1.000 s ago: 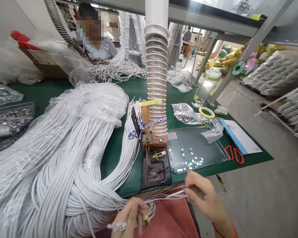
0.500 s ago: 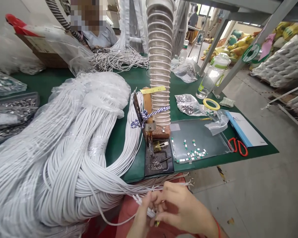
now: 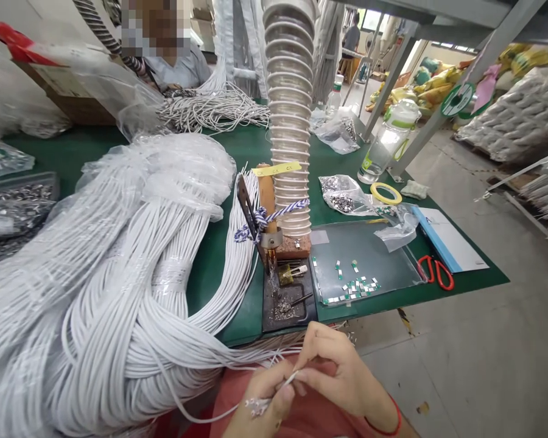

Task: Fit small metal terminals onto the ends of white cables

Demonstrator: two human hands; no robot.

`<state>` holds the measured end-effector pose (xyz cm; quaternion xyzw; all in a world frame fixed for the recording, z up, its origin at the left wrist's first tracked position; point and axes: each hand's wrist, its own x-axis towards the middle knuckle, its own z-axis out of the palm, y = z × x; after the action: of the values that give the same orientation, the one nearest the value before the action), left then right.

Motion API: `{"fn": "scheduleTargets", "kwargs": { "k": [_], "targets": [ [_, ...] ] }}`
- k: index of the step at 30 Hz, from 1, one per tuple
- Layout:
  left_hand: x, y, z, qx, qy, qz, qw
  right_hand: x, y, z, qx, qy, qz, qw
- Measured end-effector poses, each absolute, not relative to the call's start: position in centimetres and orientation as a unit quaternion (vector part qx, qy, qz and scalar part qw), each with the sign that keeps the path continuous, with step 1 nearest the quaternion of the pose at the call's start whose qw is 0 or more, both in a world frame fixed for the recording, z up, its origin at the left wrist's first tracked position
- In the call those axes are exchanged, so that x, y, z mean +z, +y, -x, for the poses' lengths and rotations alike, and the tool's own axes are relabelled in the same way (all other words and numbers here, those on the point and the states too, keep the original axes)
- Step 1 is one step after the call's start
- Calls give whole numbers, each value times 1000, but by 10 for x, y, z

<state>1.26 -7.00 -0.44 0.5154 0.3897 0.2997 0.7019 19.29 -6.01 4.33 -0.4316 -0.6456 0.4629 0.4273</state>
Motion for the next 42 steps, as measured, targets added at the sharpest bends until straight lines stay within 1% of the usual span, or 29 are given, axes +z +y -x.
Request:
{"fn": "scheduleTargets", "kwargs": {
  "k": [2,5,10,15,21,24,28,30,33,36,42],
  "targets": [
    [5,-62,-7,300,409,-560,655,44,-57,-192,477,-629,431,438],
    [19,-49,-1,309,423,-649,552,42,-50,-189,491,-602,447,444],
    [31,-24,0,314,411,-708,481,32,-35,-184,528,-555,468,441],
    [23,-9,-1,321,424,-696,483,23,-26,-186,544,-543,472,431],
    [16,-10,1,315,418,-683,509,28,-26,-187,546,-555,469,417],
    [16,-10,2,314,419,-685,506,32,-29,-180,496,-584,490,417],
    [16,-8,3,314,420,-685,505,36,-29,-189,379,-655,517,401],
    [16,-7,3,318,411,-684,513,36,-23,-208,298,-662,570,386],
    [15,-6,3,335,395,-680,519,33,-7,-243,178,-629,685,322],
    [14,-5,3,353,385,-684,509,27,8,-267,153,-613,711,309],
    [18,-5,2,357,392,-690,493,22,14,-272,189,-604,706,317]
  ]
}}
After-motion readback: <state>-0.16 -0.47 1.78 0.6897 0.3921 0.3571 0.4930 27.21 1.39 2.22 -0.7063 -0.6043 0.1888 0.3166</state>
